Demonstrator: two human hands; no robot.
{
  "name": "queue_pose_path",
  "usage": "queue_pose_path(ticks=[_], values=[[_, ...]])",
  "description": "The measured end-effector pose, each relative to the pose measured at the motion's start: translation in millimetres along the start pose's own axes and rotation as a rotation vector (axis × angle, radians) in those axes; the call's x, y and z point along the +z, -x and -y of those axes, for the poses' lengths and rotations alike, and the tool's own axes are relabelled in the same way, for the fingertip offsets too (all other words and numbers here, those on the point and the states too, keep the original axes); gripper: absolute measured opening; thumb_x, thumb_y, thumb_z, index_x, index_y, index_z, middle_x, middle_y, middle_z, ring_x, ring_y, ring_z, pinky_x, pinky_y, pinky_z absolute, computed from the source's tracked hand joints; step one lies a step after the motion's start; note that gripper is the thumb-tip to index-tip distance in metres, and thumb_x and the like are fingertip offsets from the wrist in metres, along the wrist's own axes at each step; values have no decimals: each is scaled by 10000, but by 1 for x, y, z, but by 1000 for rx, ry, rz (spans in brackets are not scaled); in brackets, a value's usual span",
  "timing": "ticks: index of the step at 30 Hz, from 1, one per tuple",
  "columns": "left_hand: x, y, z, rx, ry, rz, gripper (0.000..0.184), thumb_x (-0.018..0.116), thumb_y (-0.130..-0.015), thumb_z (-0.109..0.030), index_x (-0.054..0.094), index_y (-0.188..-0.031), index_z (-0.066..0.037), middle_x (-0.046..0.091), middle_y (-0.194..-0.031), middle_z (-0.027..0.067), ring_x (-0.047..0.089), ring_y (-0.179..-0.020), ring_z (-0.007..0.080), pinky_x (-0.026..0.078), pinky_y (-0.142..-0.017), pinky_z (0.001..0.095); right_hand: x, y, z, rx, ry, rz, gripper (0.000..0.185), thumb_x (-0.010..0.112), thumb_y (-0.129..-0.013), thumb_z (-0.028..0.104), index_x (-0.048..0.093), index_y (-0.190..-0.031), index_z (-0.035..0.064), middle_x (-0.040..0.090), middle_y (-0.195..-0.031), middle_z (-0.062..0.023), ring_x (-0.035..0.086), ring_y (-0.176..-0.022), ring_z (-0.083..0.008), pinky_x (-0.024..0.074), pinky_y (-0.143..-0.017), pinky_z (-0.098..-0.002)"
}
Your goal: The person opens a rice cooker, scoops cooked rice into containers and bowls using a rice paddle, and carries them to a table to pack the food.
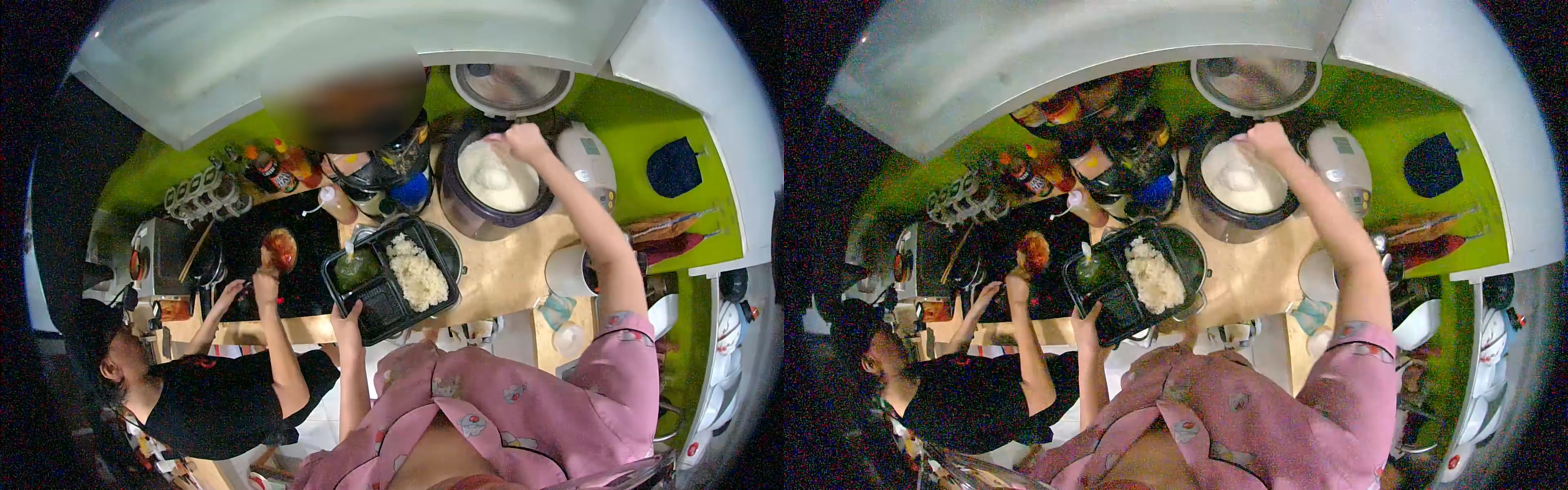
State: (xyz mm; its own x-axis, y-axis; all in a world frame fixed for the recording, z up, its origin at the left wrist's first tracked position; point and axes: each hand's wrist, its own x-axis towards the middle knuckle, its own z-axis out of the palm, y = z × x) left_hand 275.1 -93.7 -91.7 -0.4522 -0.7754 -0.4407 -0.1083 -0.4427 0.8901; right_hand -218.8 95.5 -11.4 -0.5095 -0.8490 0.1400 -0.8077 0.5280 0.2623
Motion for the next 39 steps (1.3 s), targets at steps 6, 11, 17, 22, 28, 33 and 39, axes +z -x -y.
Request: queue_pose_path(ticks=[6, 11, 17, 22, 28, 33, 39], values=[[2, 1, 0, -35, 115, 0, 242, 663, -856, -30, 600, -1084, 25, 658, -986, 53, 606, -851, 147, 465, -796, 274, -4, 21, 8, -133, -105, 123, 196, 660, -766, 290, 731, -772, 108, 619, -634, -198, 622, -575, -368, 499, -531, -452], [3, -1, 4, -86, 138, -40, 257, 663, -855, -32, 593, -1095, 25, 654, -989, 54, 604, -858, 151, 465, -801, 273, -60, 41, -7, -195, -165, 124, 196, 707, -660, 222, 741, -830, 131, 631, -664, -191, 631, -616, -370, 504, -560, -447], [0, -8, 4, 20, 35, 0, 299, 636, -858, -37, 544, -1141, -6, 650, -985, 101, 636, -801, 219, 527, -683, 357, -20, 11, -13, 81, -16, 216, 286, 665, -768, 326, 700, -726, 46, 666, -734, -194, 668, -711, -365, 538, -642, -442], [-2, -7, 8, 47, 59, -19, 307, 634, -856, -50, 533, -1141, 2, 650, -978, 108, 651, -764, 239, 557, -624, 377, 10, 8, -1, -20, -207, 207, 218, 689, -672, 254, 696, -722, 42, 660, -756, -221, 656, -728, -380, 528, -665, -462], [11, 1, -8, -68, 74, -25, 267, 668, -860, -34, 590, -1110, 18, 644, -1007, 57, 595, -875, 158, 460, -813, 271, -43, 43, -31, 86, -400, 201, 343, 724, -634, 245, 745, -940, 91, 684, -853, -196, 670, -799, -361, 537, -724, -430], [20, -2, -24, -12, -29, -13, 256, 664, -858, -29, 598, -1100, 21, 649, -999, 46, 594, -869, 149, 456, -805, 267, -28, 66, -18, 499, -219, 258, 275, 680, -718, 300, 746, -865, 78, 681, -860, -206, 678, -807, -362, 545, -751, -439], [24, -4, -21, 11, 62, 14, 262, 659, -863, -37, 598, -1111, 21, 653, -1002, 43, 594, -873, 147, 453, -803, 271, -5, 66, 22, 588, -314, 213, 580, 529, -868, 552, 707, -766, 10, 678, -800, -231, 681, -767, -383, 550, -703, -459]])
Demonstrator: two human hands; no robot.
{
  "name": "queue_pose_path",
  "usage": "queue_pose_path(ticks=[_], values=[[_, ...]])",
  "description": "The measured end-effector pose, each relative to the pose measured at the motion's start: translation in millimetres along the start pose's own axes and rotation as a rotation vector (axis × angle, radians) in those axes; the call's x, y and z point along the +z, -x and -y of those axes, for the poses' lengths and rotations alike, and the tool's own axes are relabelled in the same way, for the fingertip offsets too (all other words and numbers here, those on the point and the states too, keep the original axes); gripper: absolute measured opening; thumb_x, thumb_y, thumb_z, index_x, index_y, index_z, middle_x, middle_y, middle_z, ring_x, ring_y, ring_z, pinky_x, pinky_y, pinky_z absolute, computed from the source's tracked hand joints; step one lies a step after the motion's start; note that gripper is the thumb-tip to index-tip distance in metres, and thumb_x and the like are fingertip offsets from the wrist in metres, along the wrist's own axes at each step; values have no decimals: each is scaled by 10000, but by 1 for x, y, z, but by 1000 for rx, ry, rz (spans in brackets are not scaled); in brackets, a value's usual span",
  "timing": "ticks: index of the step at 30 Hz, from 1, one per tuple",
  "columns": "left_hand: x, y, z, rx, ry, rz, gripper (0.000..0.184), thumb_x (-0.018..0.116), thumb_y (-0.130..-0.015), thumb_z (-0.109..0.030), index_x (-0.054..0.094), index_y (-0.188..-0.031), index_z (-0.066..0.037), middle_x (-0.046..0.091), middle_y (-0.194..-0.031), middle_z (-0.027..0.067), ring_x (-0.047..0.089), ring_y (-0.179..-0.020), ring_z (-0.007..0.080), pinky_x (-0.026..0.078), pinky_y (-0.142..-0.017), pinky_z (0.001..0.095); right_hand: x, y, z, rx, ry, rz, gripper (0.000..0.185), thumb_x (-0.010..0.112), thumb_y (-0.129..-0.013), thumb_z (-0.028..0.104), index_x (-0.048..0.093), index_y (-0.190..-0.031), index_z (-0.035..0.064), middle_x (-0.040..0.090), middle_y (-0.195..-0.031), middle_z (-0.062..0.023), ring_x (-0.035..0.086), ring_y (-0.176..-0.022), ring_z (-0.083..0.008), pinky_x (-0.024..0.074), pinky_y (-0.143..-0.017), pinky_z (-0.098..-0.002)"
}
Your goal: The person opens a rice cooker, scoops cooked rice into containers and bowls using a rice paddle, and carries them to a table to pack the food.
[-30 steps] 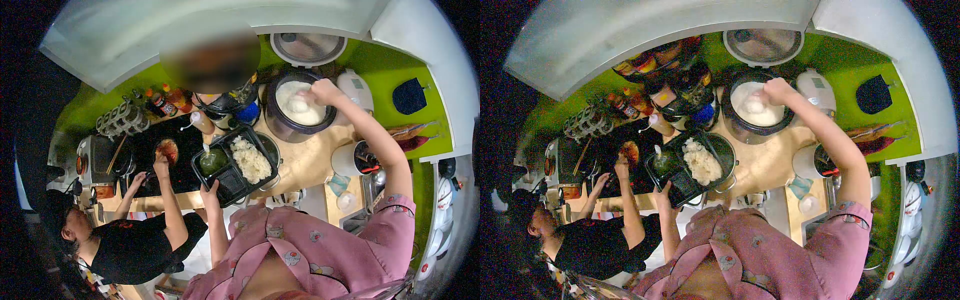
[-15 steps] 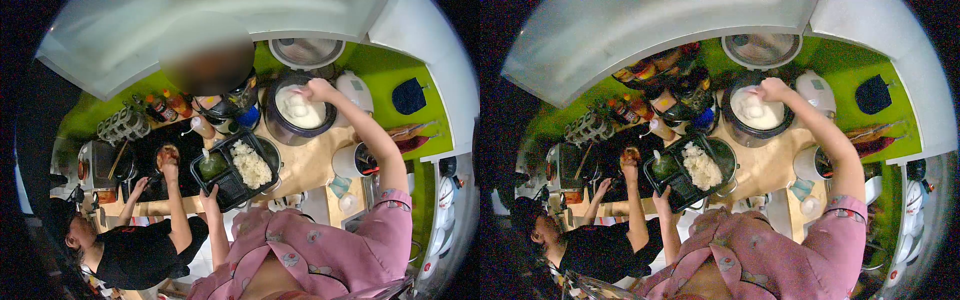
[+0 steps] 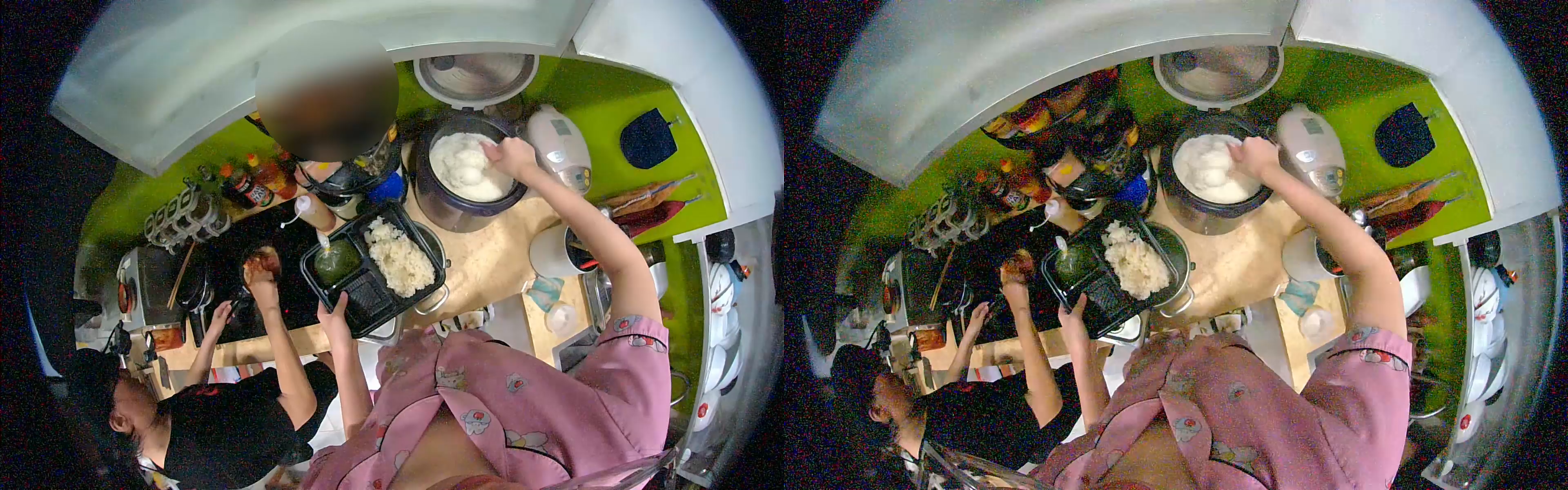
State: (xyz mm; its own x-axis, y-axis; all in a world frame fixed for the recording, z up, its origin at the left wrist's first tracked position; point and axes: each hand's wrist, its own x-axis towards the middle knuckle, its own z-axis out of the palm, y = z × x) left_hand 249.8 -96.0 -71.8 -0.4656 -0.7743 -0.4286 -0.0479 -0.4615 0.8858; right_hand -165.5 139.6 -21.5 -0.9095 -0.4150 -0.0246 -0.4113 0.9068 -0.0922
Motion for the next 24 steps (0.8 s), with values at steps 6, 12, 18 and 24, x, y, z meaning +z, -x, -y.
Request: queue_pose_path(ticks=[6, 12, 18, 24], values=[[0, -7, 5, 30, -12, 18, 296, 664, -858, -35, 591, -1138, 26, 649, -1044, 59, 601, -889, 159, 451, -814, 282, 1, 8, 13, -88, -95, -55, 577, 569, -831, 591, 733, -772, 42, 664, -804, -262, 675, -772, -392, 542, -723, -474], [-1, -6, 0, 8, 34, 2, 281, 655, -863, -32, 593, -1132, 23, 649, -1035, 55, 599, -891, 159, 452, -814, 272, -25, -12, -3, -104, -73, -163, 463, 571, -824, 564, 749, -803, 137, 688, -825, -199, 683, -792, -362, 550, -720, -454], [-7, -7, 3, 10, 21, 20, 252, 646, -867, -36, 603, -1110, 17, 645, -1022, 45, 584, -894, 149, 439, -833, 261, -1, -25, -10, -311, 201, 88, 446, 638, -792, 475, 708, -726, 40, 679, -769, -191, 680, -762, -359, 553, -694, -443], [-9, -5, 13, 40, 32, 11, 255, 658, -857, -42, 609, -1101, 12, 649, -1003, 48, 594, -862, 147, 463, -797, 272, -41, 10, -24, -414, -4, 59, 354, 736, -677, 392, 744, -877, 101, 687, -804, -192, 679, -772, -357, 550, -703, -453]])
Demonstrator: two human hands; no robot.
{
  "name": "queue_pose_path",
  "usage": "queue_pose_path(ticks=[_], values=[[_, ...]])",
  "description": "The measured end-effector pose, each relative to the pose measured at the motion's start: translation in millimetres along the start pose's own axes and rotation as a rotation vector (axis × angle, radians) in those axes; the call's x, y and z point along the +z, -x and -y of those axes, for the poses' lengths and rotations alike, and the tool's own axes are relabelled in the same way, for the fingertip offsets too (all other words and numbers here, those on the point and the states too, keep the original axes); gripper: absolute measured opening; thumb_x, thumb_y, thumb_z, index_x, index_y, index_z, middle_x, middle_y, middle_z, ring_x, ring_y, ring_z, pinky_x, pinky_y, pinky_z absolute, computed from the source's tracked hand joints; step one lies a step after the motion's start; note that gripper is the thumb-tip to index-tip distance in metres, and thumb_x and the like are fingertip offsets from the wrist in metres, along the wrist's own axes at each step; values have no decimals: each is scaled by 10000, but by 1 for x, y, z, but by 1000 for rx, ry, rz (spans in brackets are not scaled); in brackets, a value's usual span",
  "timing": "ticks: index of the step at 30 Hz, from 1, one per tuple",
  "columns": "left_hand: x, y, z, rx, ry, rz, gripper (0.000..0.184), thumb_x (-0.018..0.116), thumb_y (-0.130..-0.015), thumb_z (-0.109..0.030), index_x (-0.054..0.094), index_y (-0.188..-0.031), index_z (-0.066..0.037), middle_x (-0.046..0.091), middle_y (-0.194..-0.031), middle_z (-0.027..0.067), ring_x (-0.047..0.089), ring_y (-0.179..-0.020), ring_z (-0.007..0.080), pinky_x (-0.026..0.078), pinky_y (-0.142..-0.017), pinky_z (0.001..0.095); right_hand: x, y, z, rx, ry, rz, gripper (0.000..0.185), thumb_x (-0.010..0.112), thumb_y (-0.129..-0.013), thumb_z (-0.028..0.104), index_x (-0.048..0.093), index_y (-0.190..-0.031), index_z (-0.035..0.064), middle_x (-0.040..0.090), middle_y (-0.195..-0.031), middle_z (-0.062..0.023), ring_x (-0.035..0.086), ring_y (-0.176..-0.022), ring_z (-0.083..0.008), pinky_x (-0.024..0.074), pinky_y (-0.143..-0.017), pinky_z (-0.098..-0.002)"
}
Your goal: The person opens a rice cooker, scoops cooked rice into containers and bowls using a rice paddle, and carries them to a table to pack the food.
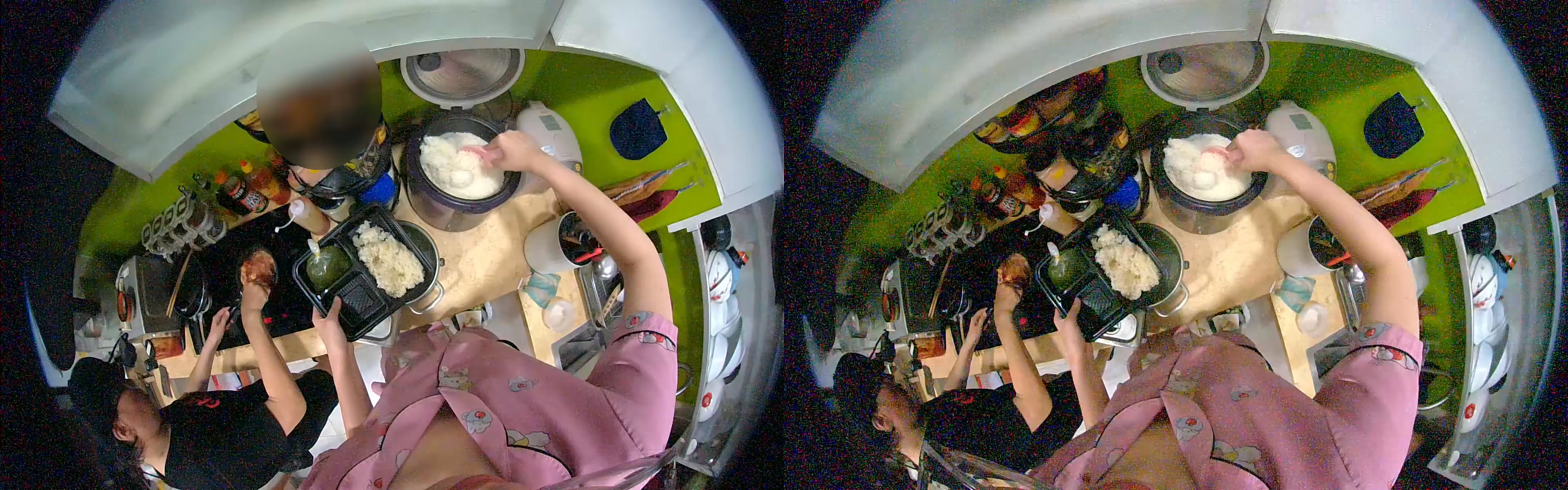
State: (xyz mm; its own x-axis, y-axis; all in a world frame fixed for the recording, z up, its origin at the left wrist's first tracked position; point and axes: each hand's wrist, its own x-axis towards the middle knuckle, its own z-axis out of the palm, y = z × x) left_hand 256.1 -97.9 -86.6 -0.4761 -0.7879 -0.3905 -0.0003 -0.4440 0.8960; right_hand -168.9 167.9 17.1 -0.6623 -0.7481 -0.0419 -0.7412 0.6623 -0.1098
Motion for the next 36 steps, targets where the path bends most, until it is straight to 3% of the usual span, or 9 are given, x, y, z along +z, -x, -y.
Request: queue_pose_path(ticks=[3, 7, 10, 16, 23, 26, 29, 32, 36], values=[[1, 2, -1, -25, 18, -14, 260, 657, -855, -38, 605, -1105, 14, 650, -1007, 52, 598, -861, 153, 465, -793, 269, 5, 3, -17, 172, 11, -125, 359, 689, -754, 421, 736, -909, 101, 685, -807, -201, 679, -767, -361, 542, -690, -472], [3, 2, -15, -19, -25, 4, 290, 659, -853, -31, 590, -1128, 25, 646, -1030, 62, 602, -874, 161, 469, -799, 273, 44, 6, 10, 521, 104, -176, 527, 442, -946, 443, 700, -862, -8, 679, -873, -241, 676, -864, -375, 541, -760, -442], [3, 4, -16, -23, -6, 1, 314, 664, -855, -37, 577, -1148, 33, 641, -1049, 69, 601, -887, 163, 470, -805, 278, 58, -3, 39, 403, 168, 11, 512, 508, -898, 470, 699, -878, -5, 685, -877, -221, 683, -850, -373, 554, -752, -434], [9, 9, -23, -10, -15, -12, 323, 670, -860, -50, 574, -1155, 40, 641, -1058, 78, 596, -905, 164, 460, -833, 275, 34, 6, 57, 698, -119, -47, 478, 621, -823, 484, 727, -866, 19, 676, -870, -260, 675, -880, -383, 537, -807, -452], [-9, 14, -9, -32, 84, -60, 343, 660, -857, -27, 571, -1183, 30, 642, -1080, 76, 594, -941, 170, 450, -870, 275, 30, -4, 31, 495, -300, -226, 443, 677, -745, 452, 718, -1071, 155, 695, -889, -206, 683, -881, -345, 532, -813, -447], [-13, 22, -15, -6, 44, -86, 351, 658, -852, -17, 570, -1187, 36, 637, -1090, 82, 591, -959, 169, 449, -886, 281, 11, -18, 34, 328, -51, -301, 372, 706, -711, 360, 730, -1003, 132, 693, -826, -189, 687, -808, -337, 550, -711, -448], [-32, 26, -10, 23, -17, -124, 349, 654, -849, -5, 571, -1185, 36, 635, -1091, 82, 591, -959, 167, 453, -884, 284, 19, -35, 39, 63, 237, -106, 391, 664, -768, 299, 678, -1133, 158, 674, -819, -191, 666, -767, -362, 533, -693, -463], [-46, 30, 7, 76, -21, -166, 338, 645, -847, 9, 574, -1176, 37, 637, -1084, 78, 595, -947, 166, 463, -869, 286, 63, -58, 25, -340, 251, -239, 311, 635, -768, 203, 673, -1072, 144, 658, -800, -184, 652, -707, -369, 523, -631, -465], [-45, 56, -3, 77, 80, -187, 335, 641, -846, 19, 576, -1173, 42, 636, -1085, 82, 603, -930, 171, 474, -852, 292, 55, -60, 11, -422, 422, -72, 81, 629, -713, 107, 675, -749, 52, 673, -704, -146, 671, -680, -320, 529, -595, -438]])
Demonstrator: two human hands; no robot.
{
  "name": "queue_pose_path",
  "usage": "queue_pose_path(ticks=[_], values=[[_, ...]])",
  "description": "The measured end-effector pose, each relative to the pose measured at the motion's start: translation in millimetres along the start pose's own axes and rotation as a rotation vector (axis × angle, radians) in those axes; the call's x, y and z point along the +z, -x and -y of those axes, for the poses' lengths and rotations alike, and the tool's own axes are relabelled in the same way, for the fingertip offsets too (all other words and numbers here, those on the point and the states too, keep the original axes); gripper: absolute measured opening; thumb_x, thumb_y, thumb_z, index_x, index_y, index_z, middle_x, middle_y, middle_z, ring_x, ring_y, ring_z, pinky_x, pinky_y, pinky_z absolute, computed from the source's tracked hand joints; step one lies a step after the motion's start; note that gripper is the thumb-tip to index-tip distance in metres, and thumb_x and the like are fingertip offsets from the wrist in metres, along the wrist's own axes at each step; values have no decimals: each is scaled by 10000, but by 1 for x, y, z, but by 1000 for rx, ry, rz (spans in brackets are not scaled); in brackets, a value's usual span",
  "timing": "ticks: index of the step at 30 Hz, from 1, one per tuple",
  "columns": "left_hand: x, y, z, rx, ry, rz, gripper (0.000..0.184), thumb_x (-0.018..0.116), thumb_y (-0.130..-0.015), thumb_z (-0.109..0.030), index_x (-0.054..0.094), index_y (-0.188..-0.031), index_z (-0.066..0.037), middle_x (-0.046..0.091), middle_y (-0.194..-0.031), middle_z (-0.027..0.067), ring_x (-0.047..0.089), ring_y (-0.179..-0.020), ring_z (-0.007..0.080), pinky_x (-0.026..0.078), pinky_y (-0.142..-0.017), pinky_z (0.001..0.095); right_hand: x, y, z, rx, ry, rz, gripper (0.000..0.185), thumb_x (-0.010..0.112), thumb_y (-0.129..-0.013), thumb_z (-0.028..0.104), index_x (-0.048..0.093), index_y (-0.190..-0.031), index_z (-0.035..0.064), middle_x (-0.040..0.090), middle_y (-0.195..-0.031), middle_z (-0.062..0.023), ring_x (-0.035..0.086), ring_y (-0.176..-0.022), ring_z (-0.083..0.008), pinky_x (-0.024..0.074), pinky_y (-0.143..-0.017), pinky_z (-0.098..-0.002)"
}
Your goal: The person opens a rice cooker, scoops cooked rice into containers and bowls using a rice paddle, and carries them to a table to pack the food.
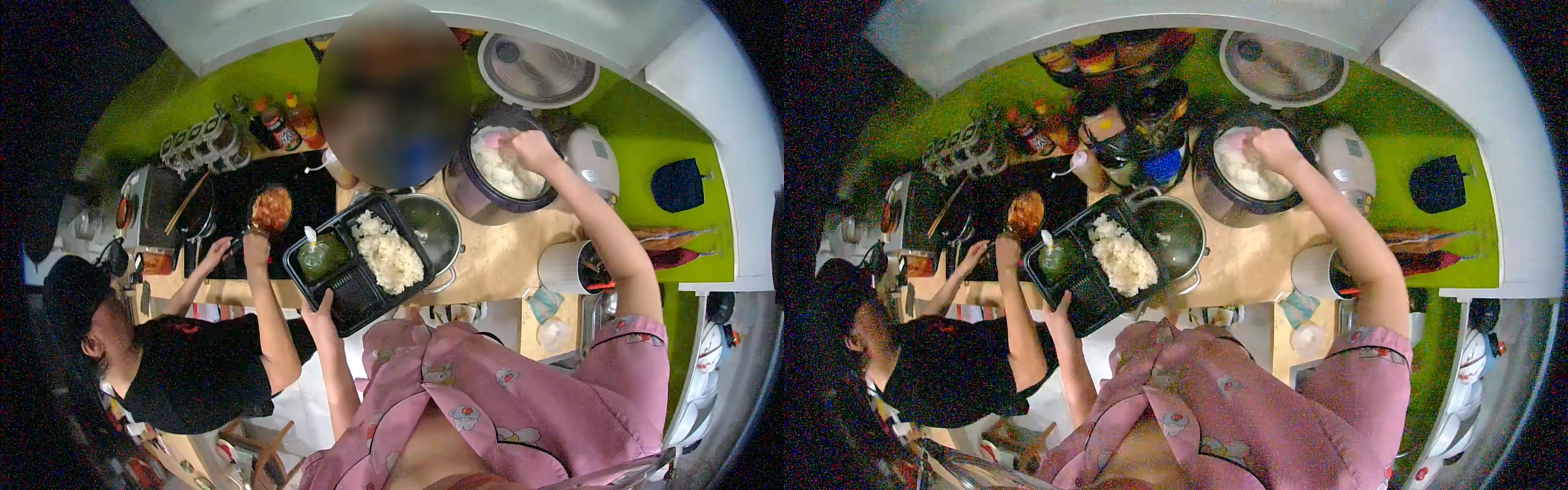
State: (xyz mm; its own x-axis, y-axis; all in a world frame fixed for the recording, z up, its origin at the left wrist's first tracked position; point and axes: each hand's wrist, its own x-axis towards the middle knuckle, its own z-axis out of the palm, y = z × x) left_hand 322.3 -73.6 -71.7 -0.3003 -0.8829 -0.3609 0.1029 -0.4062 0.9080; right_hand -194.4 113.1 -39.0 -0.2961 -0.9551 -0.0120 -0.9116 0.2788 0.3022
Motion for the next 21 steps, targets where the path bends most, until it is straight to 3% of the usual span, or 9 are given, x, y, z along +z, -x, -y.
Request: queue_pose_path(ticks=[5, 12, 16, 17, 20, 21], values=[[-13, 11, 10, -24, 9, -81, 319, 640, -848, 19, 585, -1161, 39, 636, -1078, 84, 599, -936, 175, 473, -854, 296, -26, 38, -13, -6, 26, 119, 148, 655, -706, 59, 697, -843, 96, 672, -847, -139, 679, -770, -300, 542, -660, -417], [-28, 26, 19, 23, -13, -121, 322, 645, -839, 13, 585, -1155, 38, 641, -1067, 79, 600, -929, 178, 469, -858, 300, -74, 15, -27, -33, -19, -94, 294, 611, -696, 57, 708, -967, 118, 650, -1026, -168, 663, -749, -321, 527, -641, -426], [-27, 40, 6, 32, -13, -155, 336, 651, -833, 9, 584, -1162, 27, 649, -1060, 80, 616, -920, 196, 481, -845, 314, -24, -40, -10, -231, 145, -65, 121, 601, -827, 221, 720, -815, 208, 647, -778, -105, 671, -696, -301, 528, -585, -421], [-24, 44, 5, 60, -3, -172, 333, 648, -835, 9, 584, -1161, 26, 648, -1056, 77, 614, -914, 194, 482, -843, 314, -12, -48, -7, -208, 138, -48, 147, 632, -817, 279, 713, -777, 163, 638, -684, -132, 665, -669, -327, 524, -572, -447], [-31, 52, 11, 55, 46, -191, 353, 656, -831, 5, 581, -1177, 16, 647, -1064, 68, 612, -920, 196, 482, -839, 313, -3, -44, -20, -185, -69, 46, 217, 663, -793, 315, 708, -786, 103, 666, -727, -160, 668, -703, -352, 533, -623, -456], [-37, 54, 12, 32, 47, -177, 366, 661, -828, 6, 580, -1184, 14, 648, -1073, 68, 612, -929, 198, 481, -843, 314, 0, -38, -20, -77, -42, 151, 346, 652, -786, 385, 697, -738, 45, 675, -757, -192, 667, -729, -372, 536, -663, -457]])
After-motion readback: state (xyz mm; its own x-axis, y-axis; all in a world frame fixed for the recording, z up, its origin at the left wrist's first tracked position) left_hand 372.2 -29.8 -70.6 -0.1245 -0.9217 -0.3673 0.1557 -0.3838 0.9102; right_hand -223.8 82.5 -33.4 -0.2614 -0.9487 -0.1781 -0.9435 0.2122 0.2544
